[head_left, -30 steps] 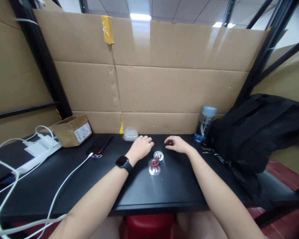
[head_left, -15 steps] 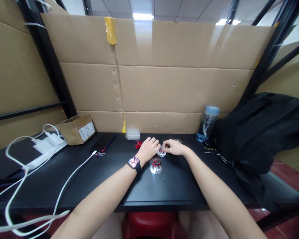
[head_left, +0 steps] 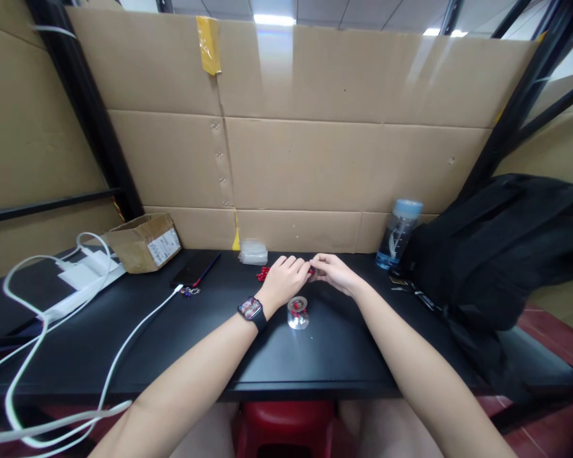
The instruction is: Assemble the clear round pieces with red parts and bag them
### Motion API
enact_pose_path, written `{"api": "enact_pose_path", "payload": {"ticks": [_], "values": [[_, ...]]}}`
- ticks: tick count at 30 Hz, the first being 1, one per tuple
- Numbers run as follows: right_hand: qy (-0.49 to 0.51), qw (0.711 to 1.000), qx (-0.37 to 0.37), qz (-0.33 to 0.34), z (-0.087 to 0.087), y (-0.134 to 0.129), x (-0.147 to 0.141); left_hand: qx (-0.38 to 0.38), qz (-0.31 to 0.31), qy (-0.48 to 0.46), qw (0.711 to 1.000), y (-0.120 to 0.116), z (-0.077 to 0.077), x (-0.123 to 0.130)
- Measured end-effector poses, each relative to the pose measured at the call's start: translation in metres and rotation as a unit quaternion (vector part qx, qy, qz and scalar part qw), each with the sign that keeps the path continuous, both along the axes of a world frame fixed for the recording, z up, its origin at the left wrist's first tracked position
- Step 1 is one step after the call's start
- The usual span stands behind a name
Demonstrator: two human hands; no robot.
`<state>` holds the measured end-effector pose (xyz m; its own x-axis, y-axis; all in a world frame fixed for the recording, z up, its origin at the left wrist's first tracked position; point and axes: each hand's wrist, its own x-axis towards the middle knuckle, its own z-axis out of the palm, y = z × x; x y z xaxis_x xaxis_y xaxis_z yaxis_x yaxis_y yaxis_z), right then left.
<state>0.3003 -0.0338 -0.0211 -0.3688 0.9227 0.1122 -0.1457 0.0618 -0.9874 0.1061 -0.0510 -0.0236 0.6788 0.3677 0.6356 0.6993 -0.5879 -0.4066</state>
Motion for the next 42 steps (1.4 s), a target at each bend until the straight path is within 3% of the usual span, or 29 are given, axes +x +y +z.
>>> {"api": "enact_pose_path", "payload": {"ticks": [5, 14, 21, 24, 27, 30, 32, 42], "values": [[0.047, 0.998, -0.006, 0.040, 0.001, -0.003, 0.002, -0.011, -0.005, 0.006, 1.000, 0.001, -0.001, -0.003], [0.014, 0.997, 0.010, 0.075, 0.004, -0.009, 0.001, -0.044, -0.025, -0.018, 0.999, -0.003, 0.003, -0.001], [-0.075, 0.991, 0.105, -0.046, 0.008, -0.002, 0.008, -0.071, -0.017, -0.047, 0.996, 0.002, 0.008, -0.005], [-0.111, 0.971, 0.155, -0.141, 0.009, 0.007, 0.024, -0.114, -0.008, -0.137, 0.984, 0.012, 0.019, -0.026], [-0.217, 0.925, 0.216, -0.224, 0.007, 0.016, 0.046, -0.202, -0.009, -0.207, 0.957, 0.026, 0.030, -0.061], [-0.348, 0.866, 0.252, -0.255, -0.001, 0.024, 0.067, -0.295, 0.006, -0.205, 0.933, 0.041, 0.033, -0.094], [-0.401, 0.847, 0.244, -0.249, -0.006, 0.027, 0.076, -0.335, 0.014, -0.197, 0.921, 0.049, 0.030, -0.110], [-0.443, 0.842, 0.200, -0.234, -0.020, 0.036, 0.089, -0.364, 0.013, -0.166, 0.916, 0.063, 0.017, -0.123]]}}
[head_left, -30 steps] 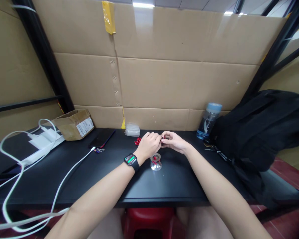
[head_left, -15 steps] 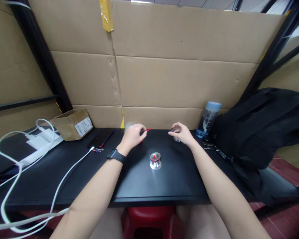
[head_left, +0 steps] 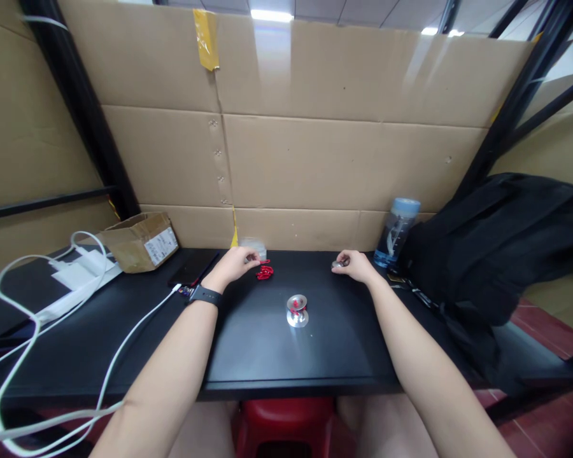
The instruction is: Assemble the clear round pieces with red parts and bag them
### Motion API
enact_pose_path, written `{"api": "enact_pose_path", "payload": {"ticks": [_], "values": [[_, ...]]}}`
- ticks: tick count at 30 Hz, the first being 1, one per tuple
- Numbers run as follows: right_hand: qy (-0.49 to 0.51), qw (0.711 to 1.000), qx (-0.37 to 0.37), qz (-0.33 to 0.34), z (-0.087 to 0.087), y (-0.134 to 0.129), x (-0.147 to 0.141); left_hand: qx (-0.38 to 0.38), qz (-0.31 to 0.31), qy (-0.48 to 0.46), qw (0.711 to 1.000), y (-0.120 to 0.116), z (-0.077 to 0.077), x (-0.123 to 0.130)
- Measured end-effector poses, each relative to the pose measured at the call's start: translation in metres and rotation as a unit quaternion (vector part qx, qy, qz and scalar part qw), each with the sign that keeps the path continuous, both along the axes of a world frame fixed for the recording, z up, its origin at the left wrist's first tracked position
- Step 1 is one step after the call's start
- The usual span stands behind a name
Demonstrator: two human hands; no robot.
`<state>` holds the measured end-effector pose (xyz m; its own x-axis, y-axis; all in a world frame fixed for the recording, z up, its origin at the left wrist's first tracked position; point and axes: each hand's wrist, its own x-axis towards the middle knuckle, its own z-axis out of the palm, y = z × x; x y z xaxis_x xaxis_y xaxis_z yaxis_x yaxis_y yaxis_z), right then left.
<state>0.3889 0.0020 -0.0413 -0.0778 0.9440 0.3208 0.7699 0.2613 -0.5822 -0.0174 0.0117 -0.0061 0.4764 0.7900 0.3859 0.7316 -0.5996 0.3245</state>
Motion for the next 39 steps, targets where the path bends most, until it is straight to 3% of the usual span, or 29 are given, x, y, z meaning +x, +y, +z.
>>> {"api": "enact_pose_path", "payload": {"ticks": [6, 10, 15, 23, 28, 30, 33, 35, 39], "values": [[0.004, 1.000, -0.006, -0.012, -0.007, 0.004, 0.009, -0.022, 0.031, 0.009, 0.999, -0.001, 0.009, -0.024], [0.010, 1.000, -0.018, 0.004, -0.008, 0.005, 0.012, -0.106, -0.025, 0.016, 0.994, -0.006, 0.015, -0.036], [0.009, 1.000, -0.014, 0.020, -0.008, 0.005, 0.012, -0.157, -0.073, 0.035, 0.984, -0.009, 0.012, -0.023], [0.002, 1.000, -0.010, 0.030, -0.007, 0.002, 0.003, -0.099, -0.006, 0.052, 0.994, 0.000, -0.006, -0.007], [0.011, 0.999, -0.032, 0.035, -0.007, 0.001, 0.003, -0.152, 0.016, 0.064, 0.986, -0.006, 0.004, -0.011], [0.003, 0.999, -0.035, 0.035, -0.008, 0.002, 0.004, -0.216, -0.023, 0.075, 0.973, -0.016, 0.013, -0.008], [-0.006, 0.999, -0.040, 0.026, -0.009, 0.005, 0.003, -0.306, -0.171, 0.083, 0.933, -0.036, 0.024, 0.014], [-0.006, 0.998, -0.048, 0.031, -0.009, 0.005, 0.001, -0.276, -0.230, 0.060, 0.931, -0.051, 0.026, 0.037], [-0.014, 0.995, -0.067, 0.073, -0.005, 0.002, -0.005, -0.137, -0.247, 0.027, 0.959, -0.068, 0.016, 0.078]]}}
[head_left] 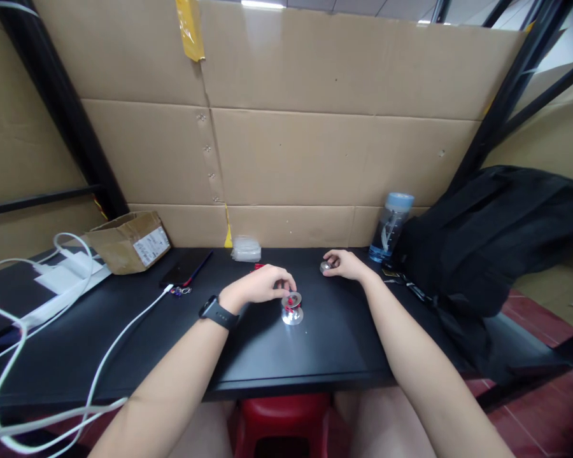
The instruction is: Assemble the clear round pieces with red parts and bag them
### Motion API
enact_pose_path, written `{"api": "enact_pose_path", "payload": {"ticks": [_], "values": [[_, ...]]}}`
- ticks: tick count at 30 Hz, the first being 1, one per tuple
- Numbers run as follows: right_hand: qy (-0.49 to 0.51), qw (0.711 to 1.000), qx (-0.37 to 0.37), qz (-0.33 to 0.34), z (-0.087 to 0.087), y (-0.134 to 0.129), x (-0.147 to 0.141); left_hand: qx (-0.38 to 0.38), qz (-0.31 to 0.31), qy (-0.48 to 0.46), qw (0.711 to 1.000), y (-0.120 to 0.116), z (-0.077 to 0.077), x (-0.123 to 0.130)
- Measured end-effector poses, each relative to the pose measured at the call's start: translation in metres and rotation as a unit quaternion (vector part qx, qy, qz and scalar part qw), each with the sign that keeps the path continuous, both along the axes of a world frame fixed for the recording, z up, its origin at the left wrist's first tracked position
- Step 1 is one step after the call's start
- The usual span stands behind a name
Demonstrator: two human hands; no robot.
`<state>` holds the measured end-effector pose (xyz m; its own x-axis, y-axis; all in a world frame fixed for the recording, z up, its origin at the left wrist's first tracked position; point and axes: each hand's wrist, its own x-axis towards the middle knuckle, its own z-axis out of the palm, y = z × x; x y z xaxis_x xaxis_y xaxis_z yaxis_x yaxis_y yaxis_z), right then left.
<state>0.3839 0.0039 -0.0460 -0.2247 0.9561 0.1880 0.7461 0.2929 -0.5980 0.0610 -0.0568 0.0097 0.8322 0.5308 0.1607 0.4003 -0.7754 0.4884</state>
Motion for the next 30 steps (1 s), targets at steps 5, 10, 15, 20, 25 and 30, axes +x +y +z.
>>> {"api": "enact_pose_path", "payload": {"ticks": [5, 10, 15, 20, 25, 30], "values": [[-0.032, 0.996, 0.079, 0.023, 0.010, -0.008, -0.009, 0.045, -0.016, 0.038, 0.998, 0.000, -0.017, 0.015], [-0.070, 0.985, 0.140, 0.076, 0.018, -0.017, -0.032, 0.113, 0.087, 0.075, 0.987, 0.000, -0.017, 0.014], [-0.068, 0.976, 0.141, 0.152, 0.022, -0.030, -0.065, 0.097, 0.123, 0.094, 0.983, -0.002, -0.013, 0.014], [-0.046, 0.973, 0.131, 0.184, 0.026, -0.038, -0.075, 0.116, 0.139, 0.098, 0.979, 0.001, -0.017, 0.013], [0.085, 0.971, 0.047, 0.220, 0.027, -0.044, -0.085, 0.092, 0.141, -0.054, 0.984, 0.008, -0.021, 0.010], [0.268, 0.936, 0.001, 0.227, 0.017, -0.046, -0.108, 0.075, 0.178, -0.192, 0.962, 0.010, -0.017, 0.012]]}}
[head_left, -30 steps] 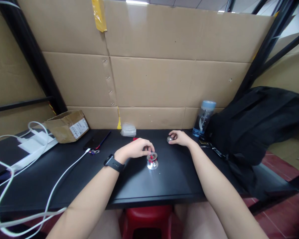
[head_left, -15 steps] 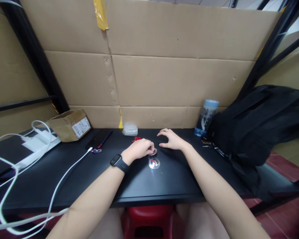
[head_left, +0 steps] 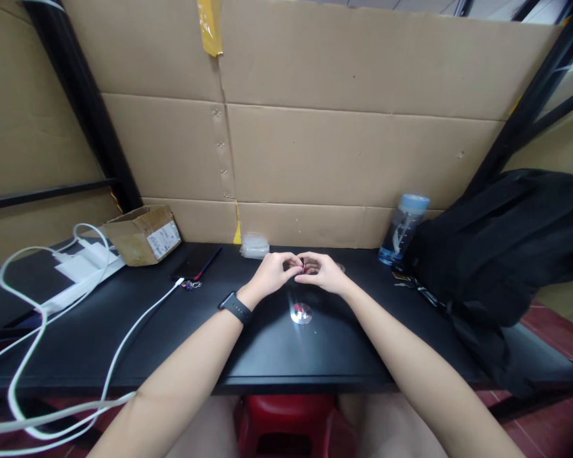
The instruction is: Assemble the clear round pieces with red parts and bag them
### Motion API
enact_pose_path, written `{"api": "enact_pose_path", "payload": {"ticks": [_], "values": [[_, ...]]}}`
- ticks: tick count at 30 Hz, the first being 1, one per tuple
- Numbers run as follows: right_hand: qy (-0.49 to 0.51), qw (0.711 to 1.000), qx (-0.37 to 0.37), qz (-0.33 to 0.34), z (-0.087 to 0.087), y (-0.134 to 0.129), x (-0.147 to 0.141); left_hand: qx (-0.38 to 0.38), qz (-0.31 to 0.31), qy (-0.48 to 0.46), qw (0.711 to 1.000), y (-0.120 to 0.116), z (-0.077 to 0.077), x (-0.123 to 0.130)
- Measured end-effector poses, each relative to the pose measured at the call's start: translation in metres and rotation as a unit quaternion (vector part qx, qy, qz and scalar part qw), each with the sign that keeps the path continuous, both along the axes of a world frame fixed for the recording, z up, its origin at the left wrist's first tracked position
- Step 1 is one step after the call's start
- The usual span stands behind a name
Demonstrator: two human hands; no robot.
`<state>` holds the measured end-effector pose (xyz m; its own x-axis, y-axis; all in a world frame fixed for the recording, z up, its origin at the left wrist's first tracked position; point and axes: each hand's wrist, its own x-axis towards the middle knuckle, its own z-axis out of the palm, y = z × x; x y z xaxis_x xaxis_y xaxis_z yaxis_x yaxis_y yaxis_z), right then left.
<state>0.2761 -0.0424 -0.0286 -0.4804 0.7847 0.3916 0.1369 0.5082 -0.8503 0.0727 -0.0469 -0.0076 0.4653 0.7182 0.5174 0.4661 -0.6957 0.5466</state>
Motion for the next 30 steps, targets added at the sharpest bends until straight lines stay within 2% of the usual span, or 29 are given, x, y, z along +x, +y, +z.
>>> {"api": "enact_pose_path", "payload": {"ticks": [3, 6, 9, 12, 16, 21, 26, 30], "values": [[0.025, 1.000, -0.008, -0.012, -0.001, 0.005, 0.003, 0.031, 0.021, 0.008, 0.999, 0.001, 0.009, -0.006], [-0.016, 0.993, 0.049, -0.106, 0.002, 0.016, 0.026, 0.050, 0.053, 0.030, 0.997, 0.005, 0.022, -0.027], [-0.128, 0.951, 0.128, -0.249, 0.005, 0.028, 0.058, -0.001, 0.036, 0.123, 0.992, 0.012, 0.032, -0.057], [-0.229, 0.912, 0.136, -0.311, 0.005, 0.035, 0.085, -0.049, 0.048, 0.170, 0.983, 0.021, 0.034, -0.083], [-0.248, 0.909, 0.089, -0.323, 0.001, 0.036, 0.102, -0.092, 0.057, 0.148, 0.983, 0.030, 0.025, -0.098], [-0.250, 0.922, 0.044, -0.294, -0.002, 0.035, 0.105, -0.131, 0.024, 0.113, 0.985, 0.040, 0.008, -0.097], [-0.250, 0.932, 0.028, -0.261, -0.004, 0.036, 0.106, -0.113, 0.042, 0.116, 0.986, 0.044, -0.005, -0.096], [-0.245, 0.941, 0.014, -0.234, -0.006, 0.038, 0.108, -0.097, 0.073, 0.131, 0.984, 0.047, -0.008, -0.093]]}}
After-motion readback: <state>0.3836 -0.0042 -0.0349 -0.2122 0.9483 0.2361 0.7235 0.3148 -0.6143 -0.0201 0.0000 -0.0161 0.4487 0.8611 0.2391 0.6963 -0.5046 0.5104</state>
